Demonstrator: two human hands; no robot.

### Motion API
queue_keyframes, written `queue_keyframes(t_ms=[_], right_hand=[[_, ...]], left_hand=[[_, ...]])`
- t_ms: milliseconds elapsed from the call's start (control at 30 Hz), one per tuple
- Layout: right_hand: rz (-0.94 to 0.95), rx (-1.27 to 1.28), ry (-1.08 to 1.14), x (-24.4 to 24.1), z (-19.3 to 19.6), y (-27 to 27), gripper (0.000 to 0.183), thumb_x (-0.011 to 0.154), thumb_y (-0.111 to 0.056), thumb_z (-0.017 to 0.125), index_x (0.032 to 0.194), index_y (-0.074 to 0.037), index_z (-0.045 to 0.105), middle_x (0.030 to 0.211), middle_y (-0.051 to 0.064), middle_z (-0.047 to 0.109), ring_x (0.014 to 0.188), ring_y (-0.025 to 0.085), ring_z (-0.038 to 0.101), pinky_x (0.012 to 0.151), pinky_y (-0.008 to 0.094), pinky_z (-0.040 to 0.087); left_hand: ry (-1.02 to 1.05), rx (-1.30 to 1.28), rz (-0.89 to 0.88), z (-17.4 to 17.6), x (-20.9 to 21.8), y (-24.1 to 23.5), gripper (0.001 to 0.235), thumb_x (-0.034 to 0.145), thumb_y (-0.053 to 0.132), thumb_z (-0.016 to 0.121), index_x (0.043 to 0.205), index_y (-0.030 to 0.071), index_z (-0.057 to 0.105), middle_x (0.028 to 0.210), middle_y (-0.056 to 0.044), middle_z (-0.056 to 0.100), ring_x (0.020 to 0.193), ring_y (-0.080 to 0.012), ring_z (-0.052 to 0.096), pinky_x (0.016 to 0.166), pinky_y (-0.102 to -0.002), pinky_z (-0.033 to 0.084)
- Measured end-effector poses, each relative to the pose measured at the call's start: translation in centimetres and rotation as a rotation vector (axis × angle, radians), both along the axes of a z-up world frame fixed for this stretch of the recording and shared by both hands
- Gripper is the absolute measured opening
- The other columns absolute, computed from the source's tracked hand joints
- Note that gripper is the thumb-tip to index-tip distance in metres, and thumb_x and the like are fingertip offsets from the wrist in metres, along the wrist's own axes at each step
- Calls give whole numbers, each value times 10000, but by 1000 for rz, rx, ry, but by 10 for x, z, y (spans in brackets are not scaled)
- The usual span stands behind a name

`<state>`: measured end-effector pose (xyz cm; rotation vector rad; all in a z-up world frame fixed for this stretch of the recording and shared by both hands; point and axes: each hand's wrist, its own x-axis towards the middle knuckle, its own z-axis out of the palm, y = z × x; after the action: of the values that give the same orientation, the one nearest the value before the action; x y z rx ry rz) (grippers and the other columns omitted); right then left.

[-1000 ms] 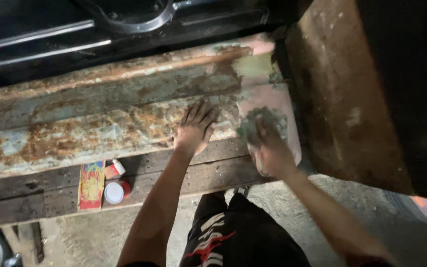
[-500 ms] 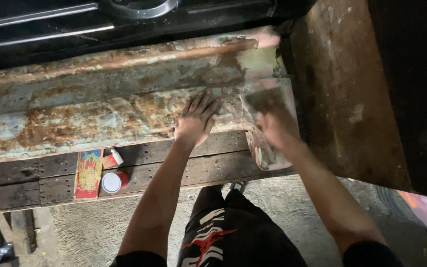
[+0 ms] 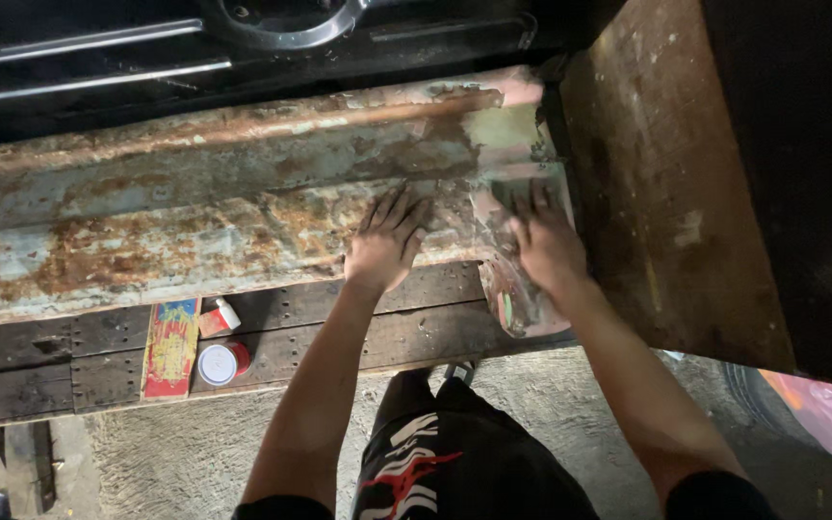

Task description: The person uses a sanding block to sand a long, rusty metal panel. They move the sanding block back and forth across the surface, removing rust and old paint to prepare the metal for further treatment.

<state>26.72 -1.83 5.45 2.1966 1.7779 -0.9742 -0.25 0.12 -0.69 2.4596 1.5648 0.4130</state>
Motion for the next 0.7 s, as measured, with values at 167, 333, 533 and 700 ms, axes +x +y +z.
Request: queue_keyframes(t_ms=[167, 333, 533, 700], right_hand=[[684, 931, -26, 14, -10, -50, 559, 1014, -224, 521, 1555, -117, 429, 1598, 263, 472, 1453, 456, 443, 1076, 474, 501], [394, 491, 167, 43, -56, -24, 644, 1008, -213, 491, 1629, -116, 351, 1596, 239, 348, 1455, 468, 338, 1197, 521, 363], [649, 716, -15, 44, -48, -39, 593, 996, -222, 515, 1542, -8, 423, 1593, 289, 312, 1458, 552, 280, 1240, 547, 275], [433, 646, 103, 59, -47, -120, 562, 975, -195, 479, 1535, -146, 476, 1662, 199, 345, 1526, 449, 308, 1210, 524, 333]], left_hand=[[-55, -29, 7, 10, -2, -1, 546, 1036, 367, 451, 1561, 216, 445, 1650, -96, 358, 1531, -297, 295, 1270, -482, 200], [-45, -14, -1, 10, 0, -3, 540, 1036, 352, 464, 1557, 211, 460, 1639, -82, 382, 1539, -289, 293, 1275, -491, 189], [-59, -22, -2, 9, -1, -3, 541, 1038, 347, 470, 1561, 212, 461, 1643, -85, 381, 1535, -295, 291, 1281, -485, 185], [-10, -43, 15, 7, -1, 0, 548, 1032, 375, 476, 1555, 214, 442, 1651, -81, 360, 1530, -291, 289, 1281, -474, 182]])
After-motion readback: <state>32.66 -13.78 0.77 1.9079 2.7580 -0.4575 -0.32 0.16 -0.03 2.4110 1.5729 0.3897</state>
